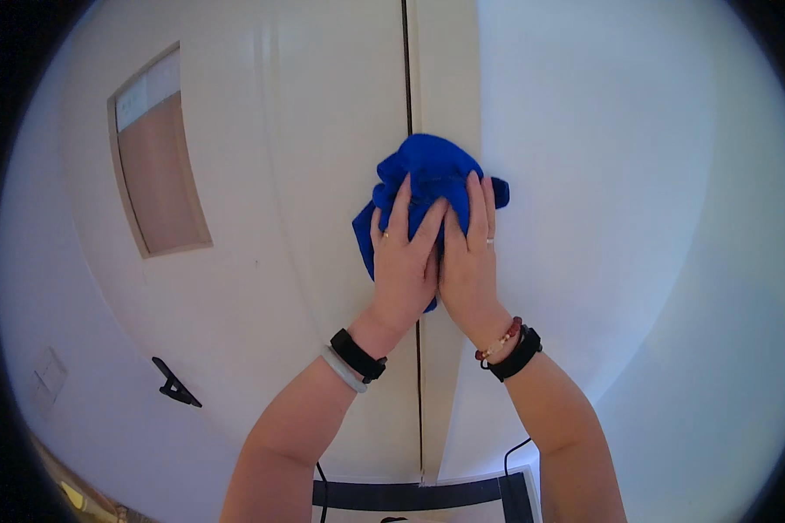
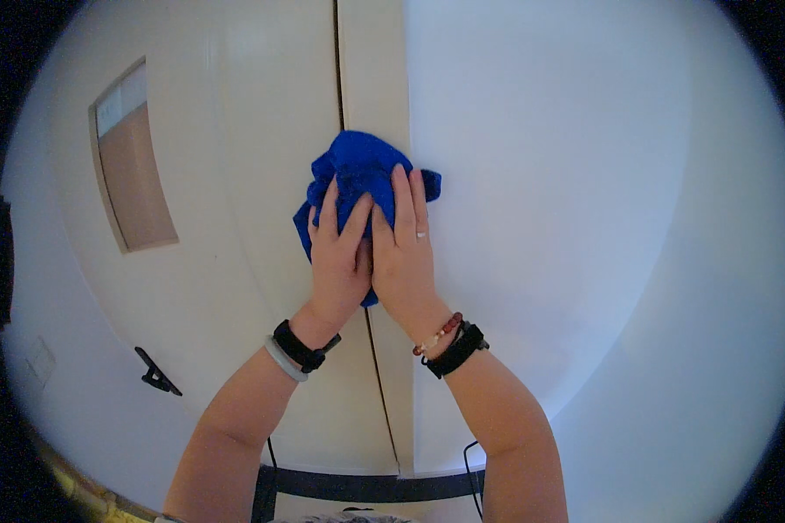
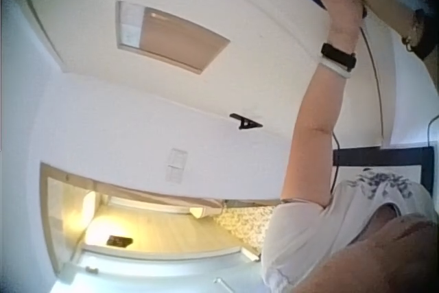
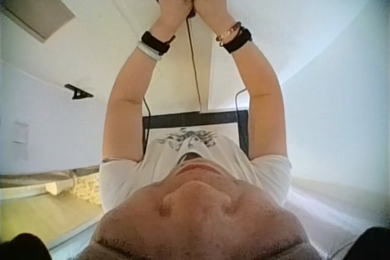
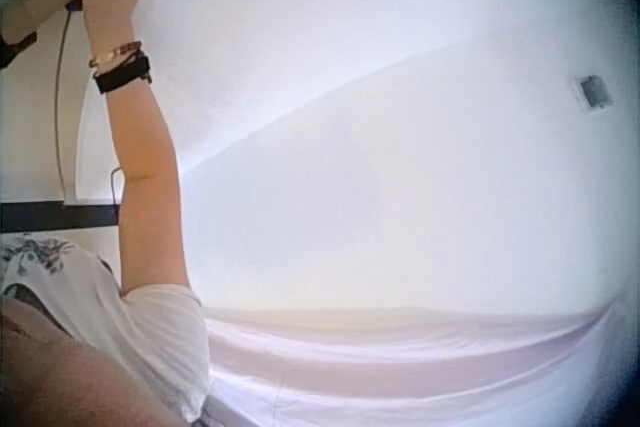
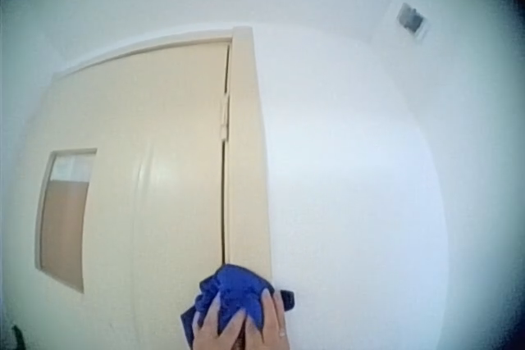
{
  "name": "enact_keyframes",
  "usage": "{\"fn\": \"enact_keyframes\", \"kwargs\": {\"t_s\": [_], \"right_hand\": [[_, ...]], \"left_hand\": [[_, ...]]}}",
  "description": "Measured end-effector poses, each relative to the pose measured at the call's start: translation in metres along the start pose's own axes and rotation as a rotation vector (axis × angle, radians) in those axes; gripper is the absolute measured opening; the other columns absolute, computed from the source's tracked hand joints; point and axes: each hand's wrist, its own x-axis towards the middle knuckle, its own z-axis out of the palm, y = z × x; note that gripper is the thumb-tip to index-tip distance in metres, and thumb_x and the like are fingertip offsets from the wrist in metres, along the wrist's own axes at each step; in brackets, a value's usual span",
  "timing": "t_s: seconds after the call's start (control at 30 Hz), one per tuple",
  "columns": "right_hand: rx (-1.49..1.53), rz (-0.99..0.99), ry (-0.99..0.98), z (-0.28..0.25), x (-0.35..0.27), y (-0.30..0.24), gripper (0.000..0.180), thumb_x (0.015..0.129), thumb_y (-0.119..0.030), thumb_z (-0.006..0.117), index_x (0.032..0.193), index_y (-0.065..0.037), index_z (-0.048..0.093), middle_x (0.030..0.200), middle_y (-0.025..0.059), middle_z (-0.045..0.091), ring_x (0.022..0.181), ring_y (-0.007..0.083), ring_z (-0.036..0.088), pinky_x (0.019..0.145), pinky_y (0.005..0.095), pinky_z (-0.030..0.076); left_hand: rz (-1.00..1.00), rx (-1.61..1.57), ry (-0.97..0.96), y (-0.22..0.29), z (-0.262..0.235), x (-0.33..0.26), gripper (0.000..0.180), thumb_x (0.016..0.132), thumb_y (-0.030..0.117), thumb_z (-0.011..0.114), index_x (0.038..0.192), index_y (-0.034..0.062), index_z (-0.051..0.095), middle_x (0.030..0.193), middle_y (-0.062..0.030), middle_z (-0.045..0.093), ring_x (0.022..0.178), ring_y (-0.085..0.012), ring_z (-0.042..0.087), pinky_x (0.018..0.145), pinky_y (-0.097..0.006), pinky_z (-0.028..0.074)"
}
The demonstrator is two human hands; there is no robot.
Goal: The person is wiping down a white door and an adjacent light switch with a blue cloth.
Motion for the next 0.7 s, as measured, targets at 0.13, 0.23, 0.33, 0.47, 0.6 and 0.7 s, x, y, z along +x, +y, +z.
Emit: {"fn": "enact_keyframes", "kwargs": {"t_s": [0.13,0.23,0.33,0.47,0.6,0.7], "right_hand": [[-0.013,0.016,-0.032,0.003,-0.018,0.005,0.034,0.082,0.001,0.055,0.114,0.012,0.048,0.142,0.0264,0.020,0.132,0.0463,0.021,0.105,0.0503,0.028],[-0.012,0.053,-0.040,0.002,-0.023,0.005,0.034,0.083,0.000,0.054,0.114,0.012,0.047,0.142,0.0278,0.020,0.132,0.0468,0.021,0.106,0.0514,0.026],[-0.036,0.083,-0.047,0.008,-0.032,0.011,0.029,0.082,-0.002,0.054,0.107,0.011,0.052,0.140,0.0288,0.023,0.130,0.0496,0.022,0.104,0.0521,0.031],[-0.018,0.118,-0.182,0.018,-0.067,0.016,0.029,0.082,-0.003,0.054,0.108,0.010,0.052,0.141,0.0283,0.021,0.131,0.0497,0.021,0.104,0.0528,0.029],[-0.044,0.041,-0.220,0.023,-0.086,0.027,0.028,0.083,-0.005,0.052,0.109,0.007,0.054,0.142,0.0270,0.020,0.133,0.0475,0.020,0.104,0.0550,0.028],[-0.087,0.062,-0.251,0.023,-0.072,0.018,0.029,0.084,-0.006,0.050,0.111,0.006,0.054,0.144,0.0255,0.019,0.134,0.0457,0.019,0.103,0.0562,0.027]], "left_hand": [[-0.016,0.004,-0.045,0.002,0.004,-0.013,0.044,0.076,-0.001,0.056,0.120,0.0092,0.054,0.140,-0.0244,0.032,0.127,-0.0360,0.036,0.101,-0.056,0.021],[0.017,0.021,-0.089,0.000,0.005,-0.014,0.045,0.076,-0.003,0.056,0.120,0.0062,0.052,0.142,-0.0262,0.027,0.126,-0.0407,0.036,0.100,-0.056,0.024],[0.015,0.033,-0.123,-0.001,0.013,-0.023,0.044,0.076,0.000,0.059,0.119,0.0045,0.052,0.143,-0.0283,0.024,0.126,-0.0452,0.033,0.101,-0.054,0.025],[-0.081,0.069,-0.238,-0.009,0.024,-0.069,0.049,0.080,0.007,0.058,0.127,0.0097,0.047,0.143,-0.0262,0.022,0.129,-0.0460,0.028,0.094,-0.064,0.029],[-0.107,0.137,-0.343,-0.022,0.033,-0.086,0.049,0.080,0.010,0.058,0.127,0.0099,0.046,0.143,-0.0287,0.021,0.128,-0.0463,0.030,0.094,-0.067,0.028],[-0.125,0.175,-0.303,-0.025,0.029,-0.074,0.048,0.080,0.012,0.058,0.126,0.0091,0.046,0.143,-0.0290,0.020,0.128,-0.0462,0.031,0.094,-0.068,0.028]]}}
